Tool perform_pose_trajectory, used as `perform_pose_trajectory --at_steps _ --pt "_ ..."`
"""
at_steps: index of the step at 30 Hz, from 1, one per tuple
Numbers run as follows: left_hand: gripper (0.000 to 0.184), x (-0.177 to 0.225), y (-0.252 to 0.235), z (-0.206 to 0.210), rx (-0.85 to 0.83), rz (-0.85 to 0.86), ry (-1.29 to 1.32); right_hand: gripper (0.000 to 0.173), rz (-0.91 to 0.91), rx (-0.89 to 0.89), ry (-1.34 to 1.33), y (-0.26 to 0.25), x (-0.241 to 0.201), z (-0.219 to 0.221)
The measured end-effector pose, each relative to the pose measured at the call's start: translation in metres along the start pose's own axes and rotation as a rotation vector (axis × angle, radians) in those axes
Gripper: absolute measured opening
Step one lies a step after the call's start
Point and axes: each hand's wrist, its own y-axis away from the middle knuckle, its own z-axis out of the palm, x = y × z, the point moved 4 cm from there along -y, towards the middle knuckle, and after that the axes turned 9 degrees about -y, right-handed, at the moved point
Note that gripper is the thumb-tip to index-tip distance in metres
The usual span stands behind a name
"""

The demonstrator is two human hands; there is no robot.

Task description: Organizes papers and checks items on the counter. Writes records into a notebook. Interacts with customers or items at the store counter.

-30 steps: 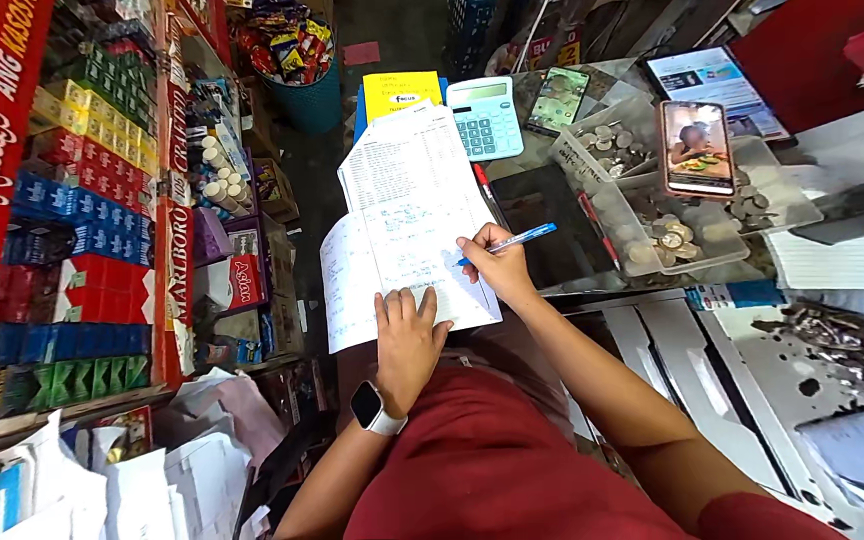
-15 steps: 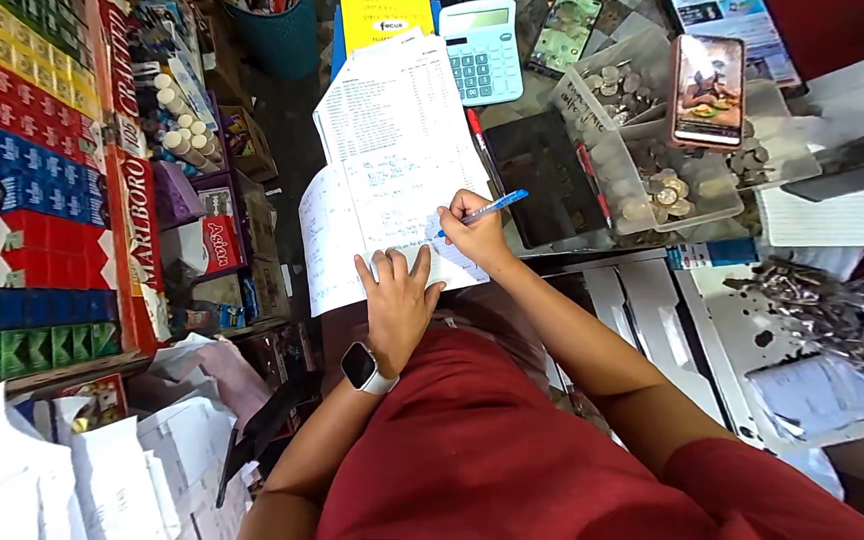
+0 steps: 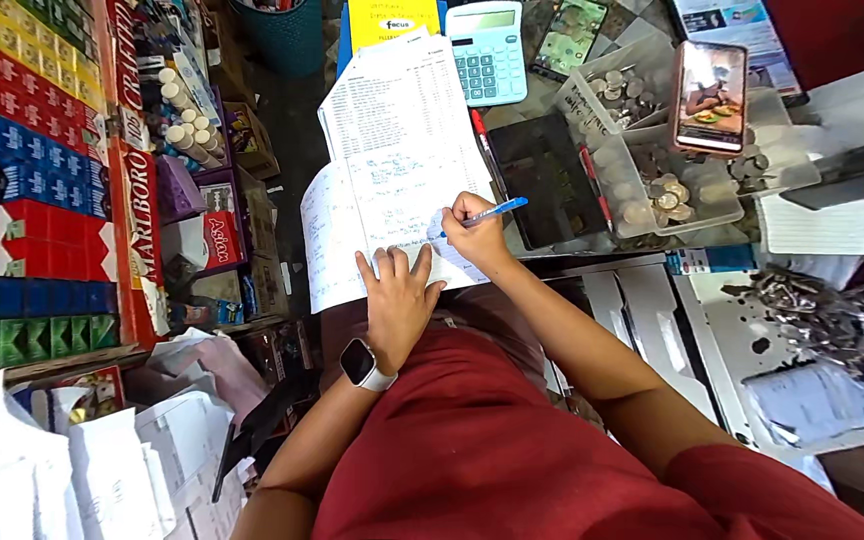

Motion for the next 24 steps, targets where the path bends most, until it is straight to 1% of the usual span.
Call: perform_pose_trajectory --at_steps 24 --pt "0.057 0.0003 -0.0007 -0.0017 -0.010 -0.006 -0.023 0.031 0.001 0.061 0.034 0.0034 -0.0023 -0.0021"
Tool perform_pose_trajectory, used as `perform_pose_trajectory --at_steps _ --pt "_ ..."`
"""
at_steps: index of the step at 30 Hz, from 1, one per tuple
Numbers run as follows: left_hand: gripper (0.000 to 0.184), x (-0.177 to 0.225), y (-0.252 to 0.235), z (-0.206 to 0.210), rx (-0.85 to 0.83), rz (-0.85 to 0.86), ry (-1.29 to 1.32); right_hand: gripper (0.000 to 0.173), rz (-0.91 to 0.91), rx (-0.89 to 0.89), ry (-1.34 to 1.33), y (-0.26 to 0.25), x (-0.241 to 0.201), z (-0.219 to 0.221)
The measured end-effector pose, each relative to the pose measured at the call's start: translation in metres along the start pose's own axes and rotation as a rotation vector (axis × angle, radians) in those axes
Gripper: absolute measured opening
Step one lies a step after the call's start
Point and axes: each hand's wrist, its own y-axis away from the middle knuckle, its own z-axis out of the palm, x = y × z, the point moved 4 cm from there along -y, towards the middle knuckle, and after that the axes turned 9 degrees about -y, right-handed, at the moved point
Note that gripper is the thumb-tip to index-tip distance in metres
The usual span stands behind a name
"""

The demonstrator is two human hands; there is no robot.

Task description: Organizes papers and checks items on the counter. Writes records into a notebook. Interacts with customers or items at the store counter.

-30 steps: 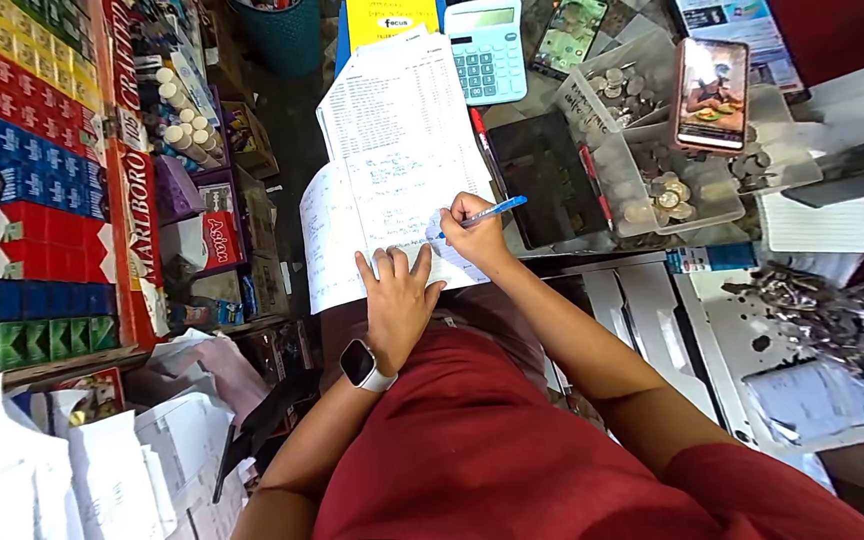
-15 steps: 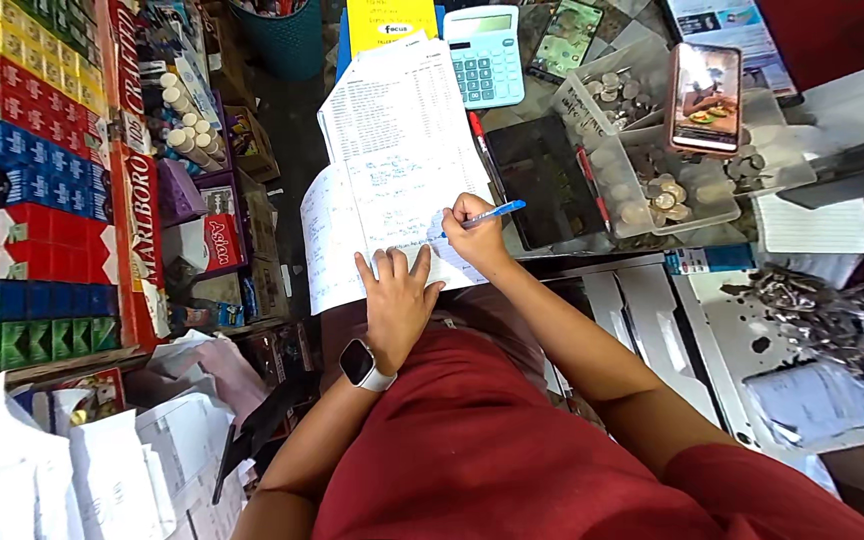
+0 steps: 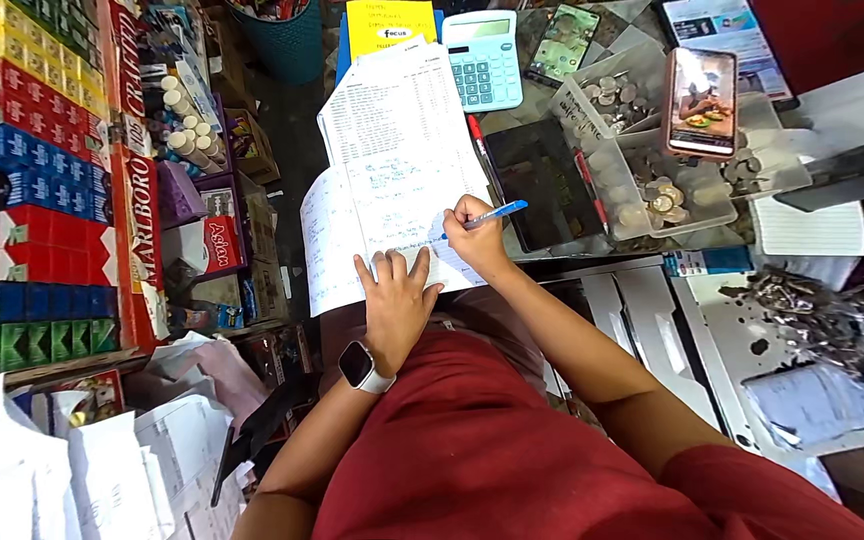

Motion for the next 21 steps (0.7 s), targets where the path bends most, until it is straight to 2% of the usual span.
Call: perform_pose_trajectory --at_steps 21 --pt "0.057 -0.0005 0.0003 0.0009 0.020 0.002 -0.006 0.033 0.007 0.054 0.037 0.0002 -0.0012 -0.0014"
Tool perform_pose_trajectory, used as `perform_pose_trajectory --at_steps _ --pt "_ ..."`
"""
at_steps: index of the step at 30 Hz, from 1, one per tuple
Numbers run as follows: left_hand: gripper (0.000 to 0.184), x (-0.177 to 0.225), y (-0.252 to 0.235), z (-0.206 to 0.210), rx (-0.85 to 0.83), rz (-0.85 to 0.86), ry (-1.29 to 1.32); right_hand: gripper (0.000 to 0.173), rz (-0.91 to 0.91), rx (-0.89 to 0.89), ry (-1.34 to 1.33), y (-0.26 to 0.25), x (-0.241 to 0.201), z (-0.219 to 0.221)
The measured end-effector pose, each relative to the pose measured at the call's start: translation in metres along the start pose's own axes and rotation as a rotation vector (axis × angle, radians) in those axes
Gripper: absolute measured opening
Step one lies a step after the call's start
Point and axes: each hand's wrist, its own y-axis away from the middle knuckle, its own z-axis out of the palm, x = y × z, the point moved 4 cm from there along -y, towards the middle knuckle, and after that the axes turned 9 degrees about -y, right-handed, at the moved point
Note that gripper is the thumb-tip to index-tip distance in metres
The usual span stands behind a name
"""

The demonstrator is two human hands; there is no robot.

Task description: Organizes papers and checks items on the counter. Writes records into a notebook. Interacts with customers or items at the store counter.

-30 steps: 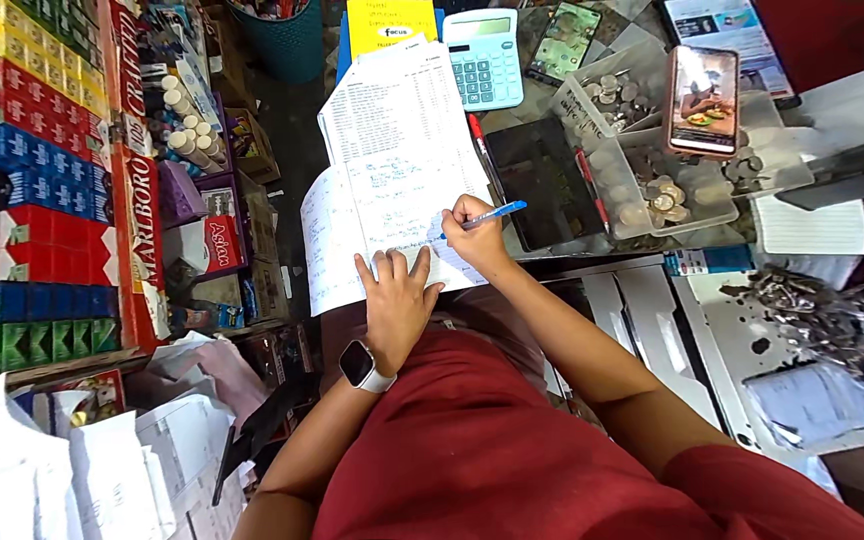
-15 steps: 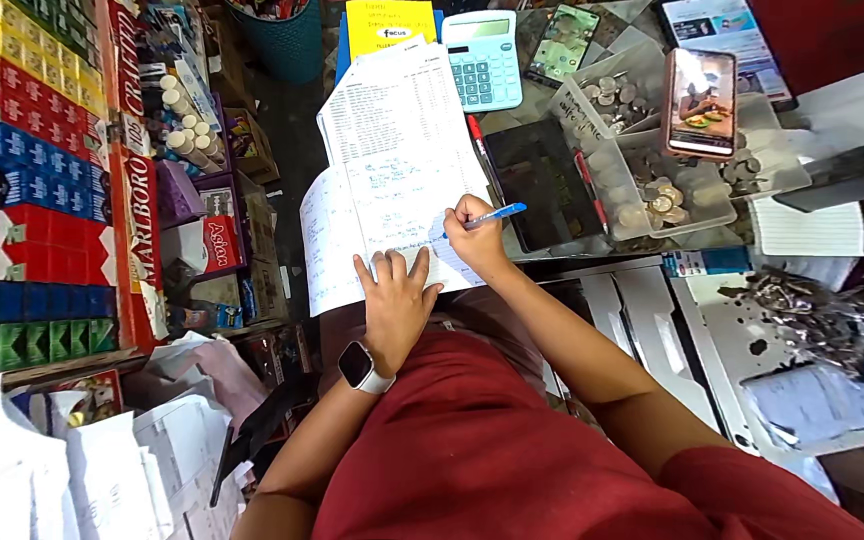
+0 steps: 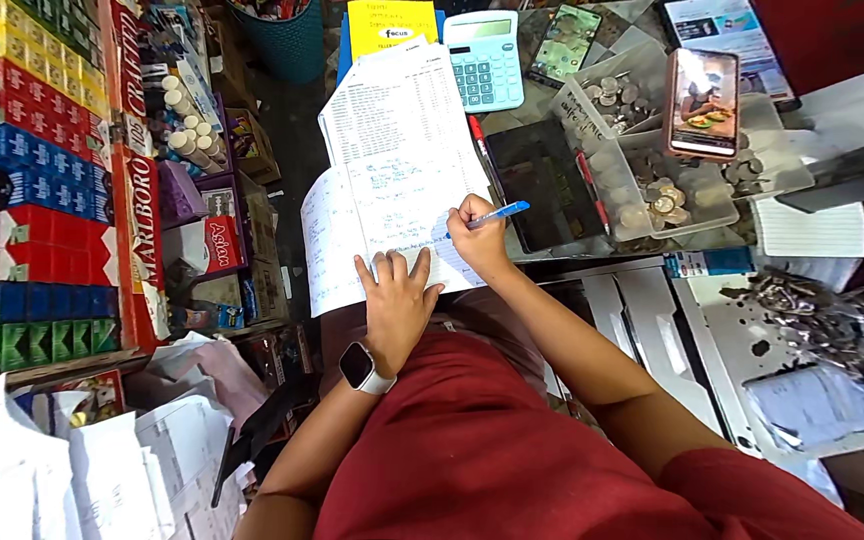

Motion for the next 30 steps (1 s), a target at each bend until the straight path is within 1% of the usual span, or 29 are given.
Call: perform_pose_trajectory --at_steps 5,9,11,15,20,27,30 --pt "0.057 0.001 -0.001 0.001 0.026 -0.004 -0.007 0.032 -0.018 0.004 -0.003 -0.003 0.001 0.001" --pt "0.057 0.001 0.000 0.001 0.027 -0.007 -0.015 0.033 0.051 -0.025 -0.001 0.004 -0.005 -0.002" --pt "0.056 0.001 0.000 0.000 0.028 -0.009 -0.016 0.034 0.047 -0.024 0.004 0.004 -0.006 -0.001" --pt "0.055 0.001 -0.001 -0.003 0.025 -0.008 0.015 0.033 0.040 0.015 -0.010 0.002 -0.003 -0.002" --pt "0.055 0.000 0.000 -0.004 0.044 -0.011 0.001 0.033 0.162 0.053 -0.149 0.000 0.003 -0.005" --pt "0.055 0.001 -0.001 -0.003 0.049 -0.008 0.003 0.032 0.170 0.090 -0.202 0.000 0.008 -0.007" --pt "0.054 0.002 0.000 -0.003 0.057 -0.018 0.011 0.027 0.179 0.189 -0.274 -0.002 0.008 -0.009"
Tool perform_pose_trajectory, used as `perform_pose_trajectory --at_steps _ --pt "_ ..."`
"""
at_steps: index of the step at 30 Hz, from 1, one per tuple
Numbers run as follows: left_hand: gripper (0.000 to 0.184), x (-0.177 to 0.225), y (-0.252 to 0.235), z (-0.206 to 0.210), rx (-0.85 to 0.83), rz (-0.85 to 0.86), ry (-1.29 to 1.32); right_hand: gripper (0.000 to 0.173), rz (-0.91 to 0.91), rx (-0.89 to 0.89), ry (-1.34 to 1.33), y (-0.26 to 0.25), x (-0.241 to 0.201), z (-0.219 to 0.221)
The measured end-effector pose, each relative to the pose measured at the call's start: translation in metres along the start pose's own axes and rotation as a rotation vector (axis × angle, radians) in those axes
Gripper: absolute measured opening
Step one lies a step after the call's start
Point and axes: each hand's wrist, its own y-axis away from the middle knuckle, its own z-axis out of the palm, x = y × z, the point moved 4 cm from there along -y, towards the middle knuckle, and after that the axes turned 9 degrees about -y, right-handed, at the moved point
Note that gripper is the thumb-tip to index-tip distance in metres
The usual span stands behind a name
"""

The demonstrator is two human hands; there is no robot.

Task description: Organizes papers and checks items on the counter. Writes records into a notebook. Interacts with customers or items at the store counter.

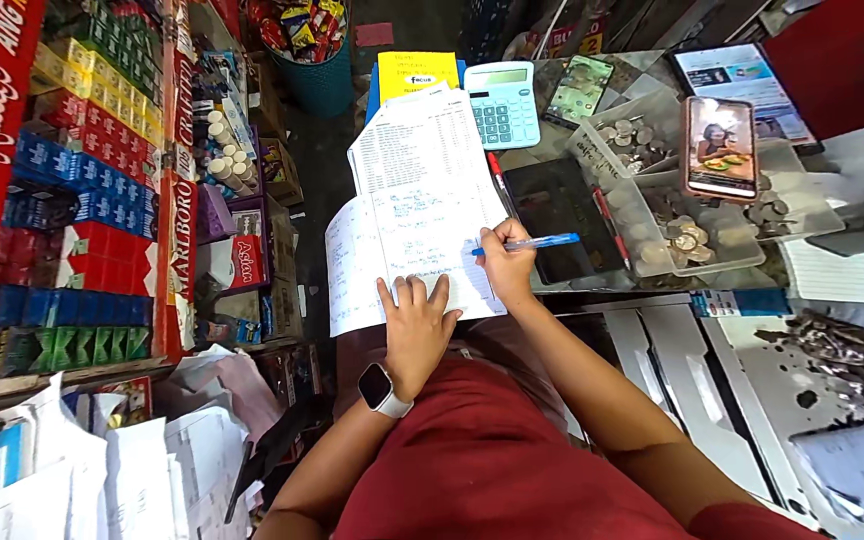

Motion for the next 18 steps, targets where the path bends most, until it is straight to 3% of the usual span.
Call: perform_pose_trajectory --at_steps 3,8,18 --pt "0.053 0.0021 0.0014 0.0017 0.015 -0.018 -0.007 0.013 -0.023 0.047 0.092 -0.0018 -0.0017 -0.0033" --pt "0.054 0.0037 0.0006 -0.0006 0.024 -0.029 -0.016 0.023 -0.116 0.093 0.120 -0.0021 0.0010 -0.0043" --pt "0.055 0.0075 0.0018 0.0035 0.045 0.009 0.009 0.026 0.064 0.090 0.143 -0.0016 -0.0060 -0.0087"
